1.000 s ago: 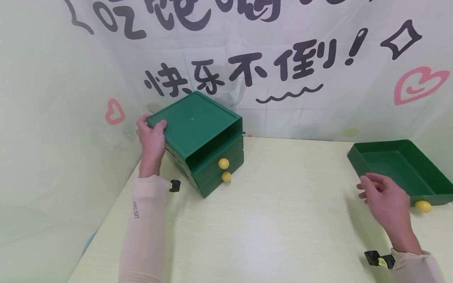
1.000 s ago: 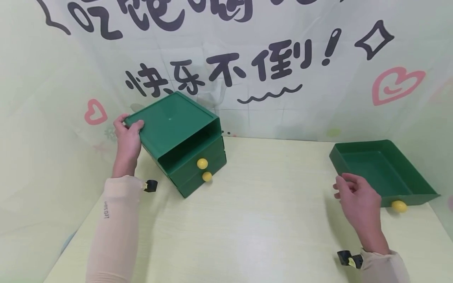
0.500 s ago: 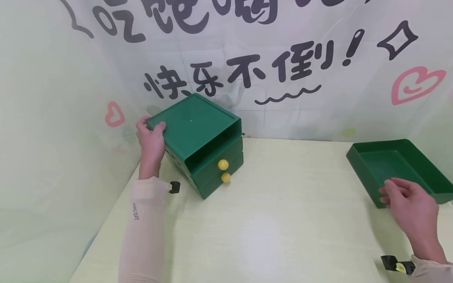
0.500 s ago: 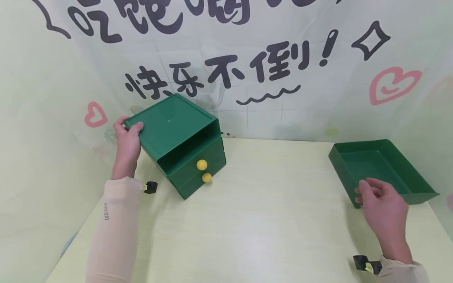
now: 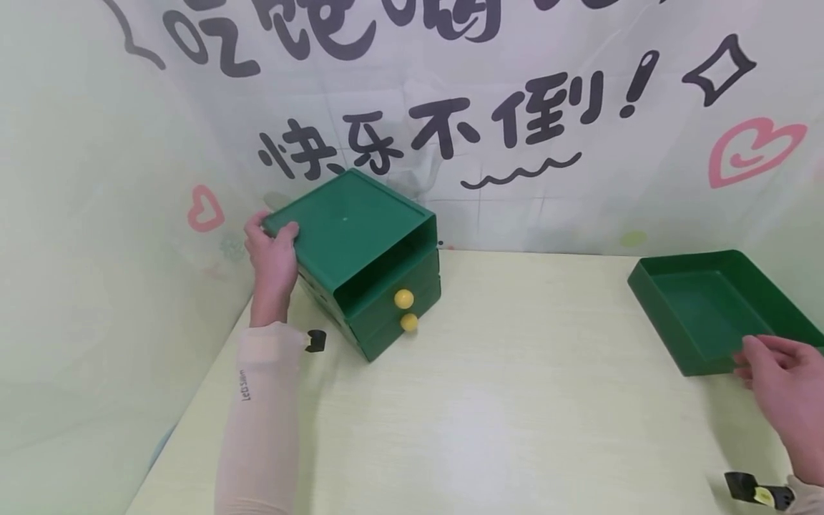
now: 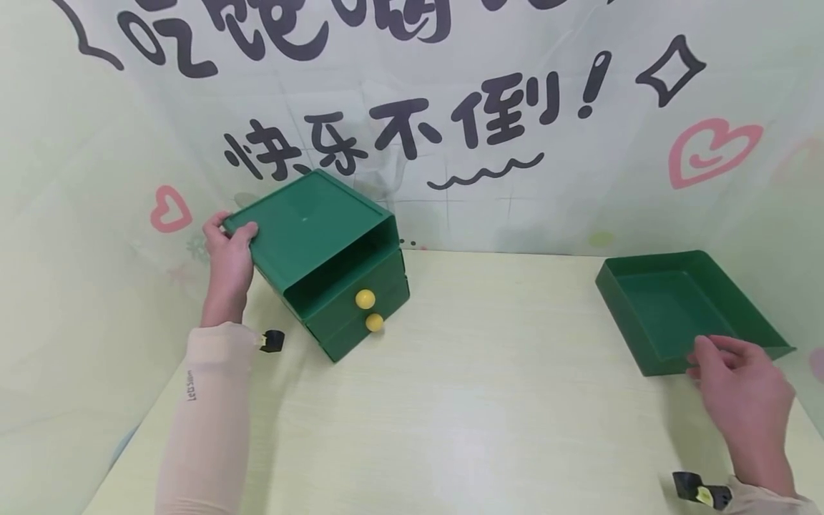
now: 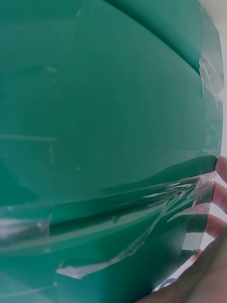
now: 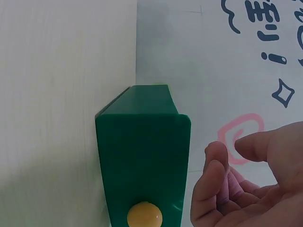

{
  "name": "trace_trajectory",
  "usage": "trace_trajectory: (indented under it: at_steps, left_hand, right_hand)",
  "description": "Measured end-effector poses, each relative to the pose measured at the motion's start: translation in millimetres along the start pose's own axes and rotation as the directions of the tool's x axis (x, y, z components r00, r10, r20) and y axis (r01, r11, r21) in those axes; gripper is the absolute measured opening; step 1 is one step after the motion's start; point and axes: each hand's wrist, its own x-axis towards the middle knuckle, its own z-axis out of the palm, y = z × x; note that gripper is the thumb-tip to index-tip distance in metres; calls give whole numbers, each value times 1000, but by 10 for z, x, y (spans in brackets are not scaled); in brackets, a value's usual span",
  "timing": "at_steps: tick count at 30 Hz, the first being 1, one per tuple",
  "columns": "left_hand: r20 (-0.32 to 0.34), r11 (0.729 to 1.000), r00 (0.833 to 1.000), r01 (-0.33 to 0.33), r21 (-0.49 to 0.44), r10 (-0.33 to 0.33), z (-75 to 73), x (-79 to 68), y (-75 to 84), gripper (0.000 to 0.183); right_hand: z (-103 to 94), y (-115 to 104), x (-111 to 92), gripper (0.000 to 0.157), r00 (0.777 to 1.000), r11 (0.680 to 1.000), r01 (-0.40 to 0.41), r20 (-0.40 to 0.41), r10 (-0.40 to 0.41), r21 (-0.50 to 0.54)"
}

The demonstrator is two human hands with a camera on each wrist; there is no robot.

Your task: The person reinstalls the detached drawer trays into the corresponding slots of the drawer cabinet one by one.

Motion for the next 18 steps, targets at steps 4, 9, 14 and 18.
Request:
trace_trajectory:
  at_steps: [4, 9, 14, 18]
  left_hand:
    - [10, 1000, 1000, 7, -2, -7, 8, -1, 0, 57]
    - [18, 1000, 1000, 7, -6, -7, 15, -2, 2, 57]
    - [12, 1000, 1000, 2, 5, -2, 5, 8, 3, 57]
    - [14, 1000, 1000, 0, 9, 0, -1, 6, -4, 57]
  right_hand:
    - [-52, 31, 1, 11, 997, 999, -42, -59, 43, 16]
    - [-102, 112, 40, 14, 988, 995, -92, -121, 95, 33]
    - [-100, 807, 530, 20, 992, 995, -93, -88, 95, 28]
    - [-108, 681, 418, 21, 990, 989, -128, -68, 123, -73]
